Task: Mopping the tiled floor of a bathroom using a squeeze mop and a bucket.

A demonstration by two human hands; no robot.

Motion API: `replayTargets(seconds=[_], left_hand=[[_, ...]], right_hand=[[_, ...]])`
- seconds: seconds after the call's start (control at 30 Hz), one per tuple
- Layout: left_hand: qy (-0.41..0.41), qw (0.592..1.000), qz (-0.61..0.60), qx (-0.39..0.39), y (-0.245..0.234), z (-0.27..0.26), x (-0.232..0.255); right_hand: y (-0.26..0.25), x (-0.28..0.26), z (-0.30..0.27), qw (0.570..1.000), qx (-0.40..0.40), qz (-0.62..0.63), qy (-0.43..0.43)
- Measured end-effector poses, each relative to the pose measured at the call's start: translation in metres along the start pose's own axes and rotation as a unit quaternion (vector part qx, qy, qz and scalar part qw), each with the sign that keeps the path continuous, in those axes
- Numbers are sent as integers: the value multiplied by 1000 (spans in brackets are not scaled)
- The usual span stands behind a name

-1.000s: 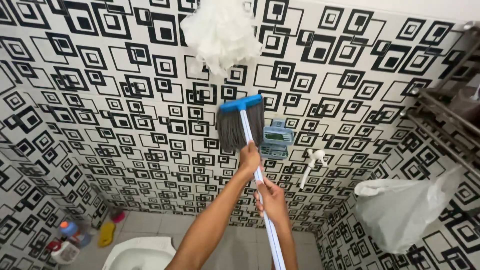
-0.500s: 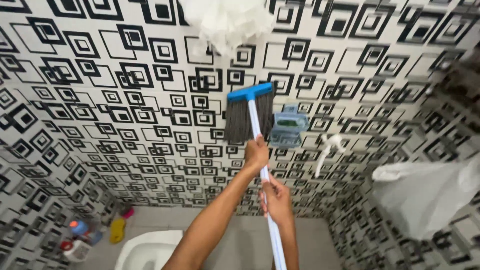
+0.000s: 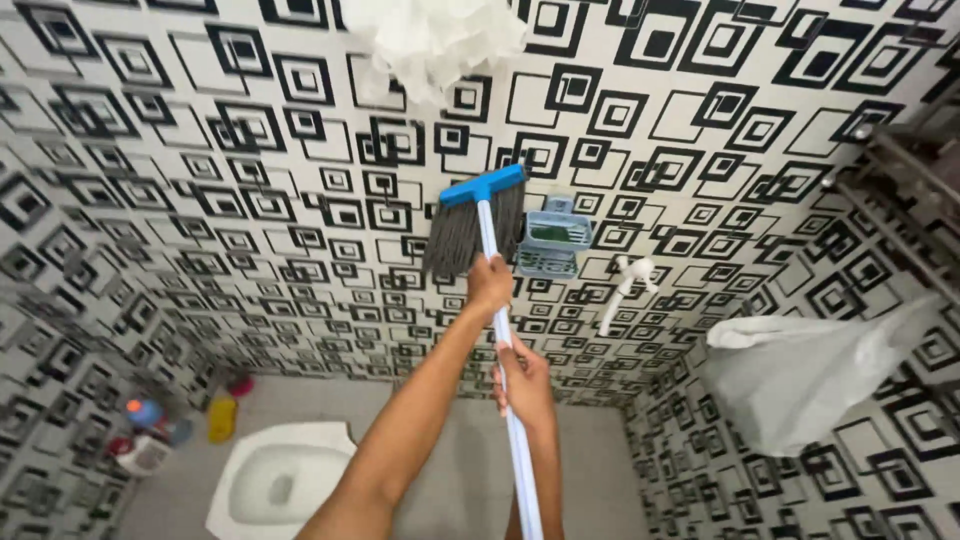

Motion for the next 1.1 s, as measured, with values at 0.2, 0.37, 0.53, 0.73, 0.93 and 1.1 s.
replayTargets(seconds=[0.2, 0.37, 0.53, 0.73, 0.93, 1.1], left_hand=[[-24, 999, 39, -10, 12, 26, -19], [-18, 992, 119, -32, -15, 6, -20], [-26, 989, 135, -49, -9, 10, -43], [-75, 990, 89, -75, -14, -14, -62], [-156, 982, 45, -102, 9, -17, -124], [-104, 978, 164, -80, 8, 0, -106]], right_hand=[[6, 24, 8, 1000, 24, -4, 17], [33, 46, 1, 997, 35, 65, 16], [41, 49, -4, 993, 58, 89, 56], [17, 93, -2, 994, 56, 63, 62], [1, 121, -1, 993, 61, 0, 105], [10, 98, 4, 995, 49, 45, 79]])
Point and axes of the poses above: each hand's wrist, its own z-axis towards the middle knuckle, its own y-axis out of the palm, x = y × z, the point moved 5 cm from there along z, towards the middle knuckle, and after that the axes turned 4 degrees about -y, right-handed, at the moved point
